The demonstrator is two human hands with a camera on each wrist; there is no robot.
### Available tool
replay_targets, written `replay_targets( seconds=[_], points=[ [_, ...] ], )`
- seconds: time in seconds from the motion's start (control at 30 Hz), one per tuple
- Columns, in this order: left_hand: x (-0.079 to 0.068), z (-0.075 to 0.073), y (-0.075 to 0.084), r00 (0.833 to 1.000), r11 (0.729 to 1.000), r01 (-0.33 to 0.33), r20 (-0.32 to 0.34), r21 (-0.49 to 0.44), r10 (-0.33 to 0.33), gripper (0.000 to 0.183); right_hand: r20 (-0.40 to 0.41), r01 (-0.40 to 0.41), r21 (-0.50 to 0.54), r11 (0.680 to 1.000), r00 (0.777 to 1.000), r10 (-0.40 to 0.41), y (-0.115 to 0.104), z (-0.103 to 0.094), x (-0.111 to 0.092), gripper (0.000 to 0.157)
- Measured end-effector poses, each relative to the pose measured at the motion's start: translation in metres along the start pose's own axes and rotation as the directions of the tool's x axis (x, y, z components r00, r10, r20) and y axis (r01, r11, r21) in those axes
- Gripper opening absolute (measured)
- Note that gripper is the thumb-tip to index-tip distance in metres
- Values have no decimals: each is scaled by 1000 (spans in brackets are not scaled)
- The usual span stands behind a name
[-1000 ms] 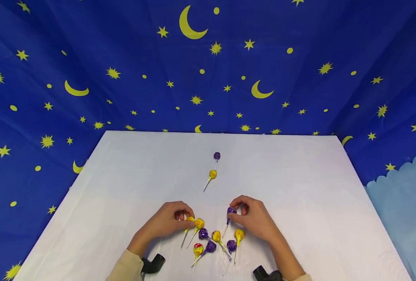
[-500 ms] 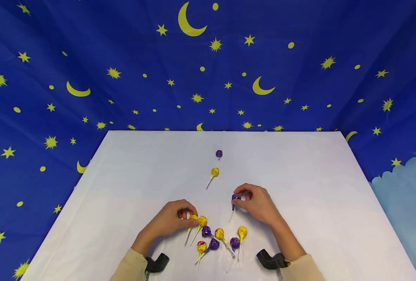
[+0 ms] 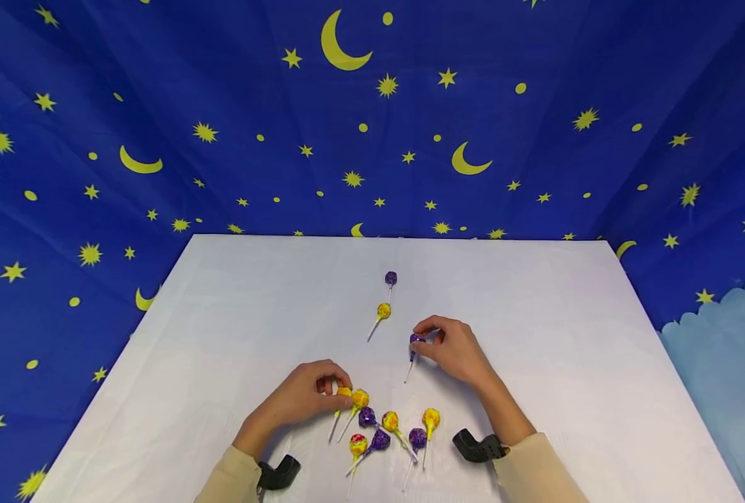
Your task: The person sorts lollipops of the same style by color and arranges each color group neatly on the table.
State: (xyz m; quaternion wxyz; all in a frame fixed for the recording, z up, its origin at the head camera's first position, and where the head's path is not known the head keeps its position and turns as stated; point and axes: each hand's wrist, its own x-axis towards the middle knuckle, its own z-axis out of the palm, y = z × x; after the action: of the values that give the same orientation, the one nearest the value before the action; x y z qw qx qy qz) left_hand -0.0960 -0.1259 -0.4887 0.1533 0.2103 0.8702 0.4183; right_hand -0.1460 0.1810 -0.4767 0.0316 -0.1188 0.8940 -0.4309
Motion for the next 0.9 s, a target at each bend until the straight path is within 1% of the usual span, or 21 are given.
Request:
replay_targets(
  seconds=[0.2,0.47,0.7,0.9],
  points=[
    [-2,1,-2,1000,1000,-28,-14,4,28,21,-12,9,-1,1000,1000,-9,4,-1,8,22],
    [-2,3,0,999,1000,-25,-21,-11,25,22,2,7,-4,1000,1000,-7,2,-7,18,21],
    [-2,3,1,999,1000,-22,-39,-3,22,23,8,21,-16,1000,1000,-21,4,-9,27,21],
    [-2,4,0,999,1000,-26,-42,-10,25,23,34,25,-22,999,999,-25,6,-9,38,22]
  ],
)
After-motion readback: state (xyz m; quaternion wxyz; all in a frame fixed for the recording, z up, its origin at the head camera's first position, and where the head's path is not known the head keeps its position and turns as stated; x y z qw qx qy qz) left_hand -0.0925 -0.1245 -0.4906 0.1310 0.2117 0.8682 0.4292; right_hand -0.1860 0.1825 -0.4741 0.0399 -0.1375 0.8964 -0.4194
